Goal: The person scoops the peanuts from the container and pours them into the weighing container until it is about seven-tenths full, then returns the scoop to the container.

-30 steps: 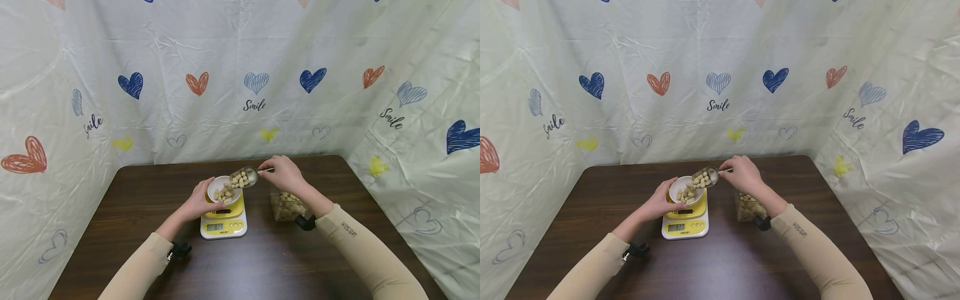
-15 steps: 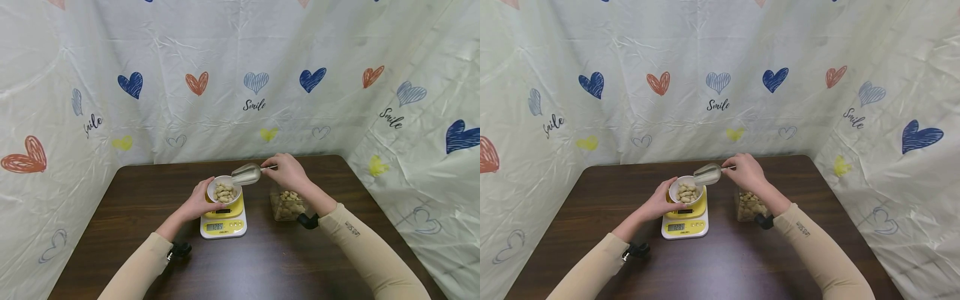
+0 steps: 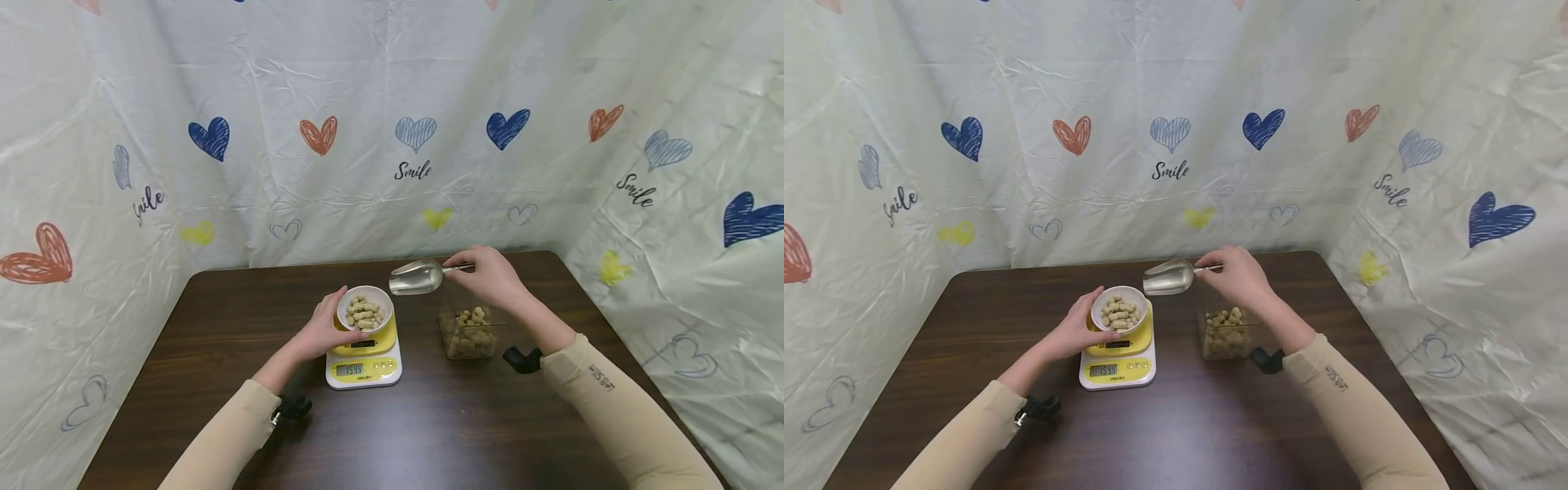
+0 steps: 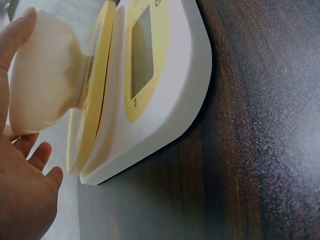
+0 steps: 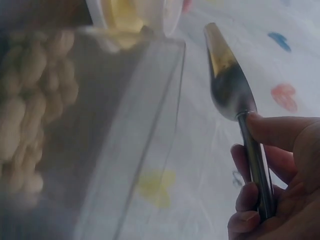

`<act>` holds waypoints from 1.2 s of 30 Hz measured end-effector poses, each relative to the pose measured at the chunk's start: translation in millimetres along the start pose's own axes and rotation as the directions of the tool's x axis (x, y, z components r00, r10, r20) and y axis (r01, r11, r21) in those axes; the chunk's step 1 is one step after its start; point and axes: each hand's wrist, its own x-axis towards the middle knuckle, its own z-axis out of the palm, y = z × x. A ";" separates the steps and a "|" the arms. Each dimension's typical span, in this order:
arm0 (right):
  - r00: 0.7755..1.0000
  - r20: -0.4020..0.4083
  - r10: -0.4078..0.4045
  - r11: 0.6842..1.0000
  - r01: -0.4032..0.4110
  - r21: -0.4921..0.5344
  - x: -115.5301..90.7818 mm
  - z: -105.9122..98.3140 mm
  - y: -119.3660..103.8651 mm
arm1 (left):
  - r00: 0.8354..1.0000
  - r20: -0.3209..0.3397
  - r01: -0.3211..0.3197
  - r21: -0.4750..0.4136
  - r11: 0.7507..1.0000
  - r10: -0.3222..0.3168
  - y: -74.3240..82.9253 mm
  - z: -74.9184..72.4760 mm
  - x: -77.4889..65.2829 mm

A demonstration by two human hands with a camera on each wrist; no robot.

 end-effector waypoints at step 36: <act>0.998 -0.042 -0.044 0.987 0.036 -0.158 -47.4 -76.2 75.2 | 0.960 0.165 -0.218 -0.067 0.974 0.226 116.3 84.5 10.2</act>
